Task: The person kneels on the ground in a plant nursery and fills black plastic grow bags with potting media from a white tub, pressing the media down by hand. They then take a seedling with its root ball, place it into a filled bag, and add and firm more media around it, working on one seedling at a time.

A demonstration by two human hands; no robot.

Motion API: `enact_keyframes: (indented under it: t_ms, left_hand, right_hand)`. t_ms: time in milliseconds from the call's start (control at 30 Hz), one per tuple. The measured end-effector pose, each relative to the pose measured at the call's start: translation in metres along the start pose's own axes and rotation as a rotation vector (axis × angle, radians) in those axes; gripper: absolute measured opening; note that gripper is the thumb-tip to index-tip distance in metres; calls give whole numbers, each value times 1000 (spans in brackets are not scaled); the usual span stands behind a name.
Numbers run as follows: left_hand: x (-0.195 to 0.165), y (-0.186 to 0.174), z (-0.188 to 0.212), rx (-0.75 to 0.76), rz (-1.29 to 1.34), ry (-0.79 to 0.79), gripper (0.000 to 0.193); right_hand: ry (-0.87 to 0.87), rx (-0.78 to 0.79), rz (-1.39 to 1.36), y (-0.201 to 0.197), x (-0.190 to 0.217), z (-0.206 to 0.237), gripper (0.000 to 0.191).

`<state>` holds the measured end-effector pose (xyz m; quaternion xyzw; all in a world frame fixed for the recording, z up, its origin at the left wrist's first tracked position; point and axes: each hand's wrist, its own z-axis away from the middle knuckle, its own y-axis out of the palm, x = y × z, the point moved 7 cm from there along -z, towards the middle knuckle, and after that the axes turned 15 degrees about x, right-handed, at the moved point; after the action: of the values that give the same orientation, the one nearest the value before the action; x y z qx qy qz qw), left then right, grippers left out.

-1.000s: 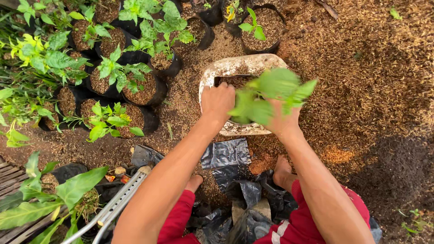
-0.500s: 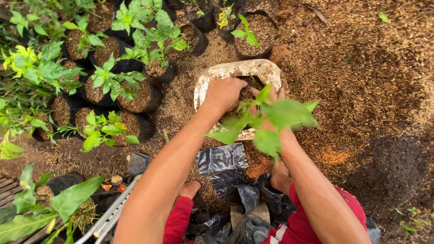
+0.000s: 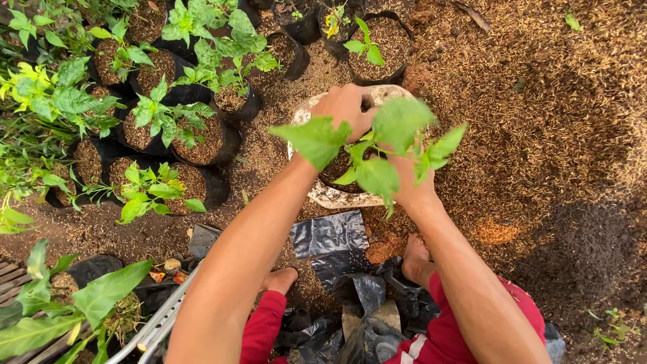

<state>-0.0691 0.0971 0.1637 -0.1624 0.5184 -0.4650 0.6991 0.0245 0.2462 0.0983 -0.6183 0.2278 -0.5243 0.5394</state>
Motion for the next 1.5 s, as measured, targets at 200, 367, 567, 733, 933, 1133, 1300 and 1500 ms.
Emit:
enact_keyframes:
  t_ms: [200,367,567,733,933,1133,1300,1500]
  left_hand:
    - [-20,-29,6,-4,500,213,26]
    - [5,-3,-2,192,-116,215,19]
    - [37,34,16,-42,-391,273,13]
    - [48,38,35,229,-665,21,8]
    - [46,38,69,161,-624,-30,7]
    - [27,37,101,-401,-458,241,18]
    - [46,61,96,112,-521,122,28]
    - [22,77,127,-53,-815,375,41]
  right_hand:
    - [-126,-75,-382,-18,12,13,40]
    - [20,19,-344,-8,1,-2,46]
    - [-72,-126,22,16,-13,11,64]
    - [41,144,-170,41,-30,0,59]
    - [57,325,40,26,-8,-10,45]
    - [40,214,-473,-14,13,-2,55]
    - [256,314,-440,-26,8,4,61]
    - [242,476,-358,7,-15,12,57]
